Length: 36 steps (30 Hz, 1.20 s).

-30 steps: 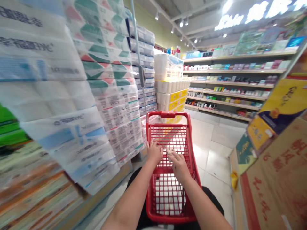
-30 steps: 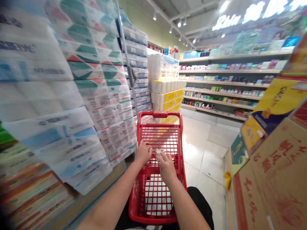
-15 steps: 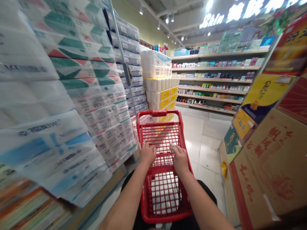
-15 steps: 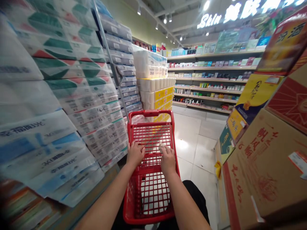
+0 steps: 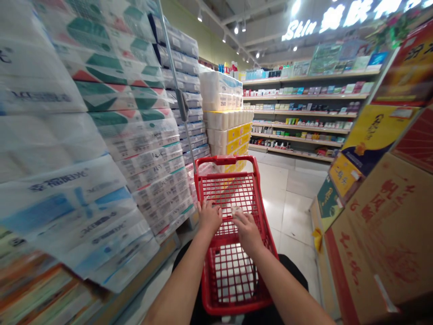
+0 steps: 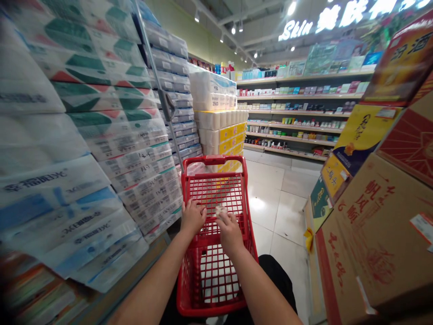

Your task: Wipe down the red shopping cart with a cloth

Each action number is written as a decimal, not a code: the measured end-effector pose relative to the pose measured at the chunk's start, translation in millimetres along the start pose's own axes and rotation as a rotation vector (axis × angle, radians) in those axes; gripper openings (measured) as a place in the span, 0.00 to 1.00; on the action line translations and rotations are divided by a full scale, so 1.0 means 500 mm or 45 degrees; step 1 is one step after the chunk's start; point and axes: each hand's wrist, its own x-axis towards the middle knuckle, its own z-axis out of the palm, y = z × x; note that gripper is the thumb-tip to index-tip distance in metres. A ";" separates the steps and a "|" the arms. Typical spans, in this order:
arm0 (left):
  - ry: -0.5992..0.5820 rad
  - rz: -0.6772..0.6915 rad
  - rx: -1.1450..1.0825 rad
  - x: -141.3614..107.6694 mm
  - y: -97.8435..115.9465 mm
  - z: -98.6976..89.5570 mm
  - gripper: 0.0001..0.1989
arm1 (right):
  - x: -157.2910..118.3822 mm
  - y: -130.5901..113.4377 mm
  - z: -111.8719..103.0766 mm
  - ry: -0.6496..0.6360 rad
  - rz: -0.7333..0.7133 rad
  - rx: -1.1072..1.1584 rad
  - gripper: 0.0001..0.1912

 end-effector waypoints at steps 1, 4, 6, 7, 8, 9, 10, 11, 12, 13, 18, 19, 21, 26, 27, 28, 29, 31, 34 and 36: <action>-0.002 0.000 0.000 0.000 0.000 -0.001 0.14 | -0.001 -0.003 0.001 -0.053 -0.072 0.027 0.25; -0.020 -0.006 -0.001 0.000 0.002 -0.003 0.14 | 0.001 0.001 -0.002 0.008 -0.003 0.011 0.25; -0.040 -0.013 -0.003 0.001 0.002 -0.005 0.14 | 0.003 0.010 -0.006 0.148 0.174 -0.059 0.26; -0.047 -0.016 -0.003 0.002 0.002 -0.006 0.14 | 0.003 0.012 -0.007 0.189 0.223 -0.083 0.27; -0.051 -0.017 -0.001 0.002 0.002 -0.006 0.14 | 0.002 0.012 -0.007 0.190 0.221 -0.090 0.27; -0.048 -0.015 0.002 0.002 0.002 -0.006 0.14 | 0.000 0.010 -0.005 0.153 0.167 -0.079 0.26; -0.040 -0.012 0.003 0.001 0.002 -0.006 0.14 | -0.002 0.005 -0.002 0.089 0.077 -0.054 0.26; -0.029 -0.008 0.005 0.001 0.002 -0.005 0.14 | -0.004 0.000 0.001 0.016 -0.027 -0.021 0.25; -0.017 -0.003 0.006 0.001 0.001 -0.005 0.14 | -0.006 -0.003 0.004 -0.046 -0.114 0.010 0.25; -0.009 0.000 0.006 0.000 0.001 -0.004 0.14 | -0.006 -0.005 0.006 -0.077 -0.160 0.029 0.25; -0.032 -0.011 0.000 0.001 0.000 -0.004 0.14 | 0.004 0.020 -0.003 0.232 0.187 -0.066 0.27; -0.038 -0.013 -0.001 0.001 0.000 -0.004 0.14 | 0.005 0.021 -0.006 0.266 0.220 -0.078 0.28; -0.036 -0.013 0.003 0.001 -0.001 -0.003 0.14 | 0.004 0.011 -0.009 0.199 0.145 -0.052 0.31; -0.013 -0.002 0.003 -0.001 -0.002 -0.001 0.13 | -0.006 -0.037 -0.004 -0.086 -0.118 0.017 0.31; -0.012 0.000 -0.002 -0.001 -0.002 -0.001 0.13 | -0.007 -0.040 -0.001 -0.061 -0.073 -0.011 0.30; -0.012 -0.001 -0.007 -0.002 -0.002 -0.001 0.13 | -0.007 -0.040 0.001 -0.026 -0.017 -0.043 0.29; -0.011 -0.002 -0.009 -0.002 -0.003 0.000 0.13 | -0.008 -0.039 0.004 0.002 0.024 -0.065 0.29; -0.007 0.000 -0.006 -0.003 -0.003 0.000 0.14 | -0.008 -0.033 0.011 -0.026 -0.022 -0.044 0.29; 0.001 0.005 0.000 -0.001 -0.004 0.001 0.13 | -0.006 -0.019 0.016 -0.145 -0.190 0.064 0.26; 0.004 0.008 -0.005 0.001 -0.003 0.002 0.13 | -0.003 -0.008 0.017 -0.068 -0.066 0.070 0.23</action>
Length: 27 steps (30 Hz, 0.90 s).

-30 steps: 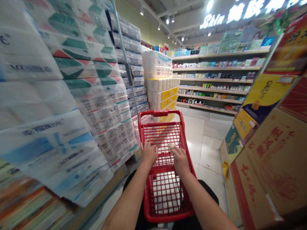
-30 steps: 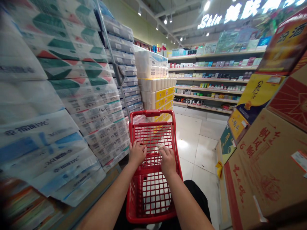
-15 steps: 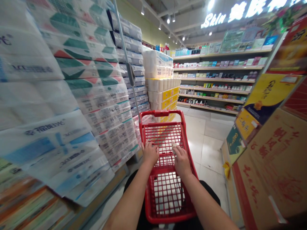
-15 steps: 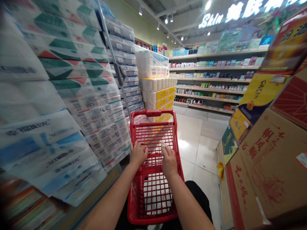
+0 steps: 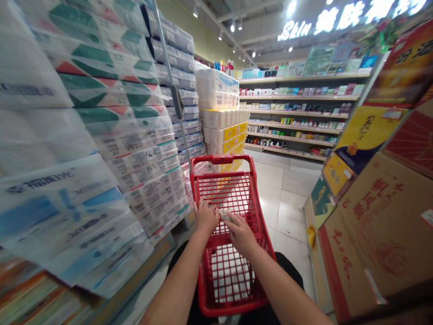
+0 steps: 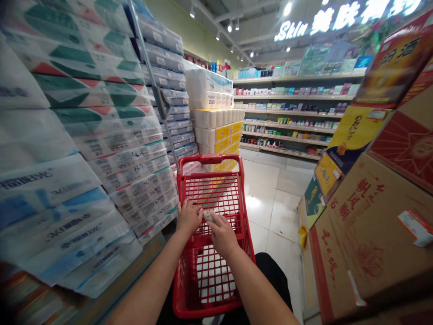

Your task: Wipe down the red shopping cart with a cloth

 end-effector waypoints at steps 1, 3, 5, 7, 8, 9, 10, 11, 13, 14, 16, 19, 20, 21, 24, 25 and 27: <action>-0.001 0.001 -0.003 0.001 0.000 0.001 0.13 | 0.001 0.004 -0.001 0.080 0.112 -0.023 0.23; -0.004 0.000 -0.009 0.003 0.002 0.001 0.13 | 0.003 0.006 0.000 0.187 0.264 -0.073 0.23; -0.009 -0.002 -0.012 0.003 0.002 0.001 0.13 | 0.001 -0.002 0.004 0.146 0.203 -0.072 0.23; -0.004 -0.003 -0.010 0.003 0.003 0.000 0.13 | -0.001 -0.012 0.008 0.017 0.012 -0.014 0.24; 0.001 -0.003 -0.008 0.002 0.002 0.000 0.13 | -0.002 -0.015 0.008 -0.031 -0.057 0.014 0.24; 0.006 -0.001 -0.006 0.002 0.002 0.000 0.13 | -0.001 -0.016 0.007 -0.045 -0.076 0.027 0.25; 0.012 0.002 -0.003 0.001 0.002 0.000 0.13 | 0.000 -0.014 0.005 -0.022 -0.038 0.021 0.25; 0.016 0.005 0.000 0.000 0.001 0.000 0.13 | 0.001 -0.012 0.002 0.032 0.042 0.000 0.26; 0.025 0.013 0.002 -0.001 0.000 0.002 0.13 | 0.004 -0.009 -0.005 0.140 0.197 -0.051 0.26; 0.030 0.015 0.003 -0.001 -0.001 0.002 0.13 | 0.004 -0.010 -0.006 0.148 0.207 -0.059 0.26; 0.038 0.015 0.009 -0.002 -0.002 0.004 0.13 | 0.003 -0.019 -0.006 0.048 0.062 -0.020 0.27; 0.042 0.014 0.027 -0.002 -0.003 0.006 0.13 | -0.002 -0.027 -0.001 -0.092 -0.123 0.058 0.26; 0.038 0.016 0.031 -0.002 -0.003 0.006 0.13 | -0.004 -0.025 -0.001 -0.072 -0.079 0.052 0.26; 0.031 0.020 0.033 -0.002 -0.003 0.005 0.13 | -0.004 -0.020 -0.002 -0.026 0.011 0.027 0.26; 0.009 0.041 0.043 -0.001 -0.003 0.001 0.14 | 0.006 -0.007 -0.020 0.092 0.316 -0.074 0.25; 0.012 0.047 0.054 0.000 -0.004 0.001 0.14 | 0.015 -0.010 -0.032 0.088 0.371 -0.081 0.25; 0.025 0.066 0.086 0.005 -0.008 0.003 0.15 | 0.041 -0.035 -0.064 0.063 0.406 -0.001 0.25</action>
